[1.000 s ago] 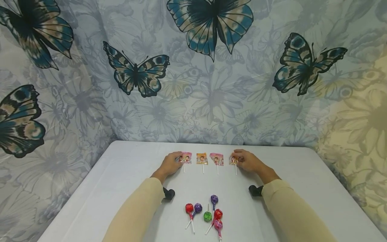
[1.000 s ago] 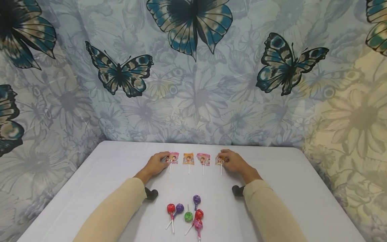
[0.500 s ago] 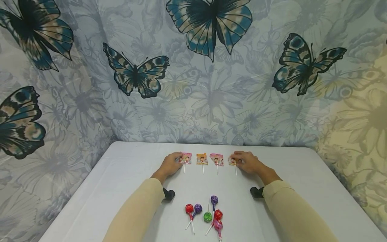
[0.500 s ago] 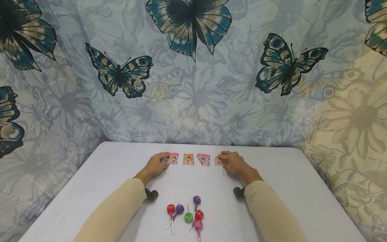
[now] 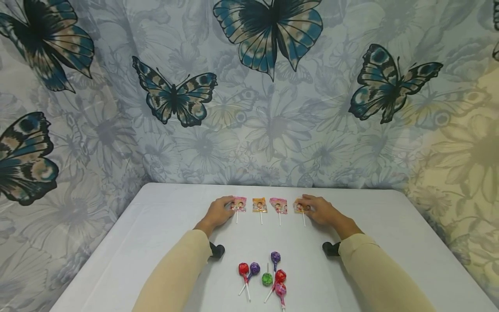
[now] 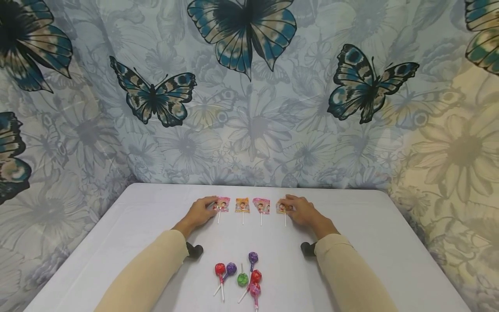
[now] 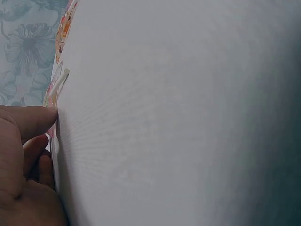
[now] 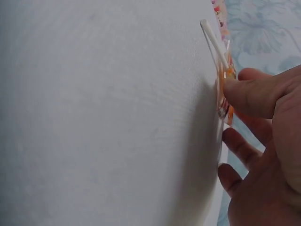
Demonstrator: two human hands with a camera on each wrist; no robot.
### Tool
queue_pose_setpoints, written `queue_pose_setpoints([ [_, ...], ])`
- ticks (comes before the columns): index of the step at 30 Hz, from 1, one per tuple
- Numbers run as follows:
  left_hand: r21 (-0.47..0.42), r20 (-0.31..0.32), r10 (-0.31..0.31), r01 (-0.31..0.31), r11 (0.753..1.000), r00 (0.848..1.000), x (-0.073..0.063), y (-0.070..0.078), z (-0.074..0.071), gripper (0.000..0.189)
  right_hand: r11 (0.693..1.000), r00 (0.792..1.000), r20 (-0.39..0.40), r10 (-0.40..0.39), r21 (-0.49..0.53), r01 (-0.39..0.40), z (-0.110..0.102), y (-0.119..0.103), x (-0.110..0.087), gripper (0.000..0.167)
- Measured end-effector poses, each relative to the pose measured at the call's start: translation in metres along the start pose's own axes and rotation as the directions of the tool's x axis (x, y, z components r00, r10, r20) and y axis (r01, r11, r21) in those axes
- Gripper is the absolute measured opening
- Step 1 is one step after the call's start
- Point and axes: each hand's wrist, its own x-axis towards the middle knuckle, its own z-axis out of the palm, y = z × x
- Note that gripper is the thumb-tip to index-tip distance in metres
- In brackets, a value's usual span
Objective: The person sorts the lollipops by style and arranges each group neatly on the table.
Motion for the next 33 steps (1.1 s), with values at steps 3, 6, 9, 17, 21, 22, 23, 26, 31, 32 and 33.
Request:
queue_pose_setpoints([
  [3, -0.014, -0.001, -0.011, 0.011, 1.0, 1.0, -0.001, 0.0, 0.0, 0.049, 1.0, 1.0, -0.002, 0.007, 0.025, -0.007, -0.002, -0.003, -0.002, 0.044],
  [6, -0.058, -0.002, -0.036, 0.036, 0.998, 0.999, -0.003, 0.001, -0.002, 0.049, 0.999, 0.999, 0.002, 0.04, 0.033, -0.04, -0.004, -0.006, -0.006, 0.045],
  [9, -0.095, 0.001, -0.06, 0.06, 0.994, 0.998, -0.004, 0.002, -0.006, 0.05, 0.997, 0.998, 0.001, 0.063, 0.034, -0.063, -0.007, -0.01, -0.01, 0.046],
  [17, -0.15, -0.064, -0.094, 0.084, 0.985, 0.993, -0.001, 0.003, -0.028, 0.05, 0.993, 0.999, -0.048, 0.026, 0.114, -0.021, -0.016, -0.02, -0.02, 0.047],
  [21, -0.117, -0.121, -0.063, 0.049, 0.992, 0.991, -0.001, 0.014, -0.042, 0.048, 0.992, 0.996, -0.079, 0.04, 0.123, -0.03, -0.022, -0.029, -0.027, 0.047],
  [22, -0.11, -0.136, -0.054, 0.039, 0.993, 0.989, -0.002, 0.018, -0.045, 0.048, 0.992, 0.995, -0.088, 0.035, 0.125, -0.024, -0.024, -0.032, -0.029, 0.047],
  [23, -0.106, -0.151, -0.047, 0.031, 0.994, 0.987, -0.004, 0.022, -0.048, 0.047, 0.992, 0.995, -0.101, 0.026, 0.126, -0.013, -0.026, -0.035, -0.031, 0.047],
  [26, -0.108, -0.19, -0.034, 0.014, 0.994, 0.981, -0.011, 0.032, -0.057, 0.045, 0.991, 0.99, -0.138, -0.022, 0.129, 0.04, -0.032, -0.045, -0.037, 0.049],
  [31, -0.107, -0.232, -0.002, -0.023, 0.994, 0.973, -0.023, 0.045, -0.067, 0.045, 0.984, 0.977, -0.198, -0.077, 0.141, 0.106, -0.043, -0.063, -0.051, 0.051],
  [32, -0.105, -0.239, 0.007, -0.033, 0.994, 0.971, -0.027, 0.048, -0.068, 0.046, 0.983, 0.975, -0.208, -0.081, 0.144, 0.113, -0.044, -0.066, -0.054, 0.051],
  [33, -0.102, -0.244, 0.016, -0.042, 0.994, 0.97, -0.031, 0.05, -0.068, 0.046, 0.983, 0.973, -0.216, -0.082, 0.145, 0.115, -0.046, -0.07, -0.057, 0.051],
])
